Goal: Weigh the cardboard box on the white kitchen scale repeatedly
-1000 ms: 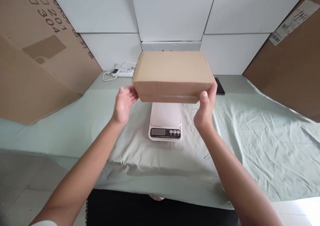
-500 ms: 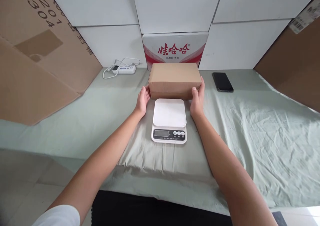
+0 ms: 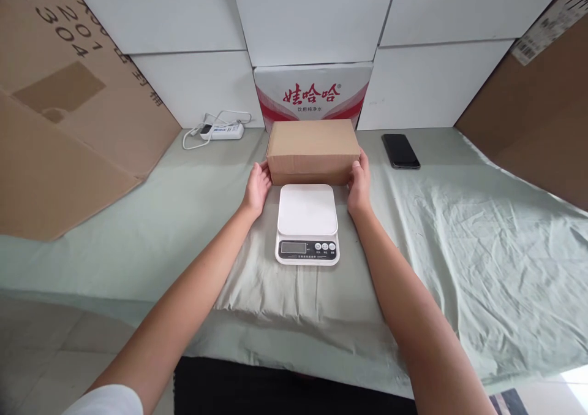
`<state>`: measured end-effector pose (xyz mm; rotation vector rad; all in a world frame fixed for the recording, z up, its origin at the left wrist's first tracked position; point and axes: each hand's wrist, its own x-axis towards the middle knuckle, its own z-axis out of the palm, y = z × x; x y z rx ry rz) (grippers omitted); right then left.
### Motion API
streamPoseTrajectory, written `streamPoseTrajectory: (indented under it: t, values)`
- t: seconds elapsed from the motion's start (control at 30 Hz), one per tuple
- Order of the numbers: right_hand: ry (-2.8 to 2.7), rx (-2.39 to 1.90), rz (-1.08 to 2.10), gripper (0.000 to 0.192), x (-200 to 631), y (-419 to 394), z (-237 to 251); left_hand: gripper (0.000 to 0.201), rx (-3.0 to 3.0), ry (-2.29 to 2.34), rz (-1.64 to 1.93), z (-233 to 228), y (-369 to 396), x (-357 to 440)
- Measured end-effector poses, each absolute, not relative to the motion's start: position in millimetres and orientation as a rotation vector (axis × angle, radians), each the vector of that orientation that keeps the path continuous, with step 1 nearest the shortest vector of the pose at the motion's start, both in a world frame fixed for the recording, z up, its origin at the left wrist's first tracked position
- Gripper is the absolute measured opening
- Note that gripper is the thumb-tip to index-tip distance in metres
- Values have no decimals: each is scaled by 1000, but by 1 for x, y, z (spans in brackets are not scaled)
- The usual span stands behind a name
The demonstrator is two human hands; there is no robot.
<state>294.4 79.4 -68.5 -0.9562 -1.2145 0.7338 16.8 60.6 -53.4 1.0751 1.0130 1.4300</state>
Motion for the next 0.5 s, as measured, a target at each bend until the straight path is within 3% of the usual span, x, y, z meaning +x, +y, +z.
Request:
streamPoseTrajectory:
  t: [0.2,0.5]
  values:
    - [-1034,-929,894,74,287,73,-56,94,1109,1057,1448,-57,58,18]
    - [-1053,-943,907,73,288,68,-53,90,1074,1091,1479,-57,58,22]
